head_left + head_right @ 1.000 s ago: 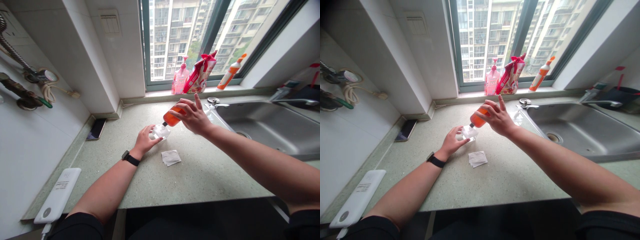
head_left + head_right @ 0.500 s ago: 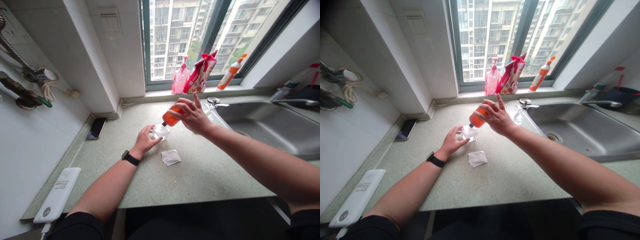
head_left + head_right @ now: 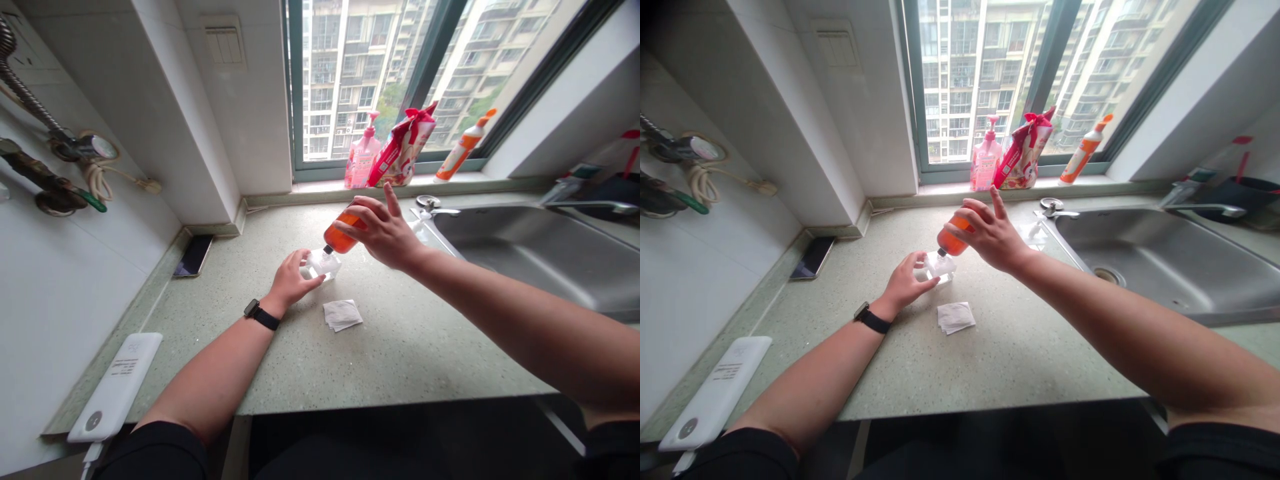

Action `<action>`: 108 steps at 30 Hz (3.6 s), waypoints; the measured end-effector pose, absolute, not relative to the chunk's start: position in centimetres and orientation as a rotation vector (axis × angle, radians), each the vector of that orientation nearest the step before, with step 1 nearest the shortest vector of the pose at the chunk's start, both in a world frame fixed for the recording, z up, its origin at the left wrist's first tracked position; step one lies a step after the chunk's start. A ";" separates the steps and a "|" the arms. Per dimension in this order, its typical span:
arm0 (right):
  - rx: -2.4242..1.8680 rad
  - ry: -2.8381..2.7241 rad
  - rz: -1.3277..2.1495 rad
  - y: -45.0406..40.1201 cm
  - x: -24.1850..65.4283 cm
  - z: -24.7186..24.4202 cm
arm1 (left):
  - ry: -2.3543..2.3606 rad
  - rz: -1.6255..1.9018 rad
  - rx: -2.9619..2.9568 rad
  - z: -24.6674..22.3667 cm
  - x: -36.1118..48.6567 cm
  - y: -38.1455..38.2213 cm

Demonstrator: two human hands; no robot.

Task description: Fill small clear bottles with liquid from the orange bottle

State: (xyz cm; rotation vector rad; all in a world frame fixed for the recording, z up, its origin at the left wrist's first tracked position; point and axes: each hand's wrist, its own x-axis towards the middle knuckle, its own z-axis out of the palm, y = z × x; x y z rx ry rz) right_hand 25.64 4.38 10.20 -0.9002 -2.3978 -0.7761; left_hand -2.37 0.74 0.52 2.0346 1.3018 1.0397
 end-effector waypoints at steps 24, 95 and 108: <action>-0.904 -2.437 -0.828 3.4 23.7 12.0 | 1.271 0.983 1.982 0.6 -2.4 0.8; -1.305 -1.716 0.078 3.5 26.4 0.6 | 1.331 1.044 2.025 0.2 -2.4 1.1; -1.544 -1.721 0.126 4.9 26.5 -0.5 | 1.299 0.944 2.026 0.8 -2.3 1.1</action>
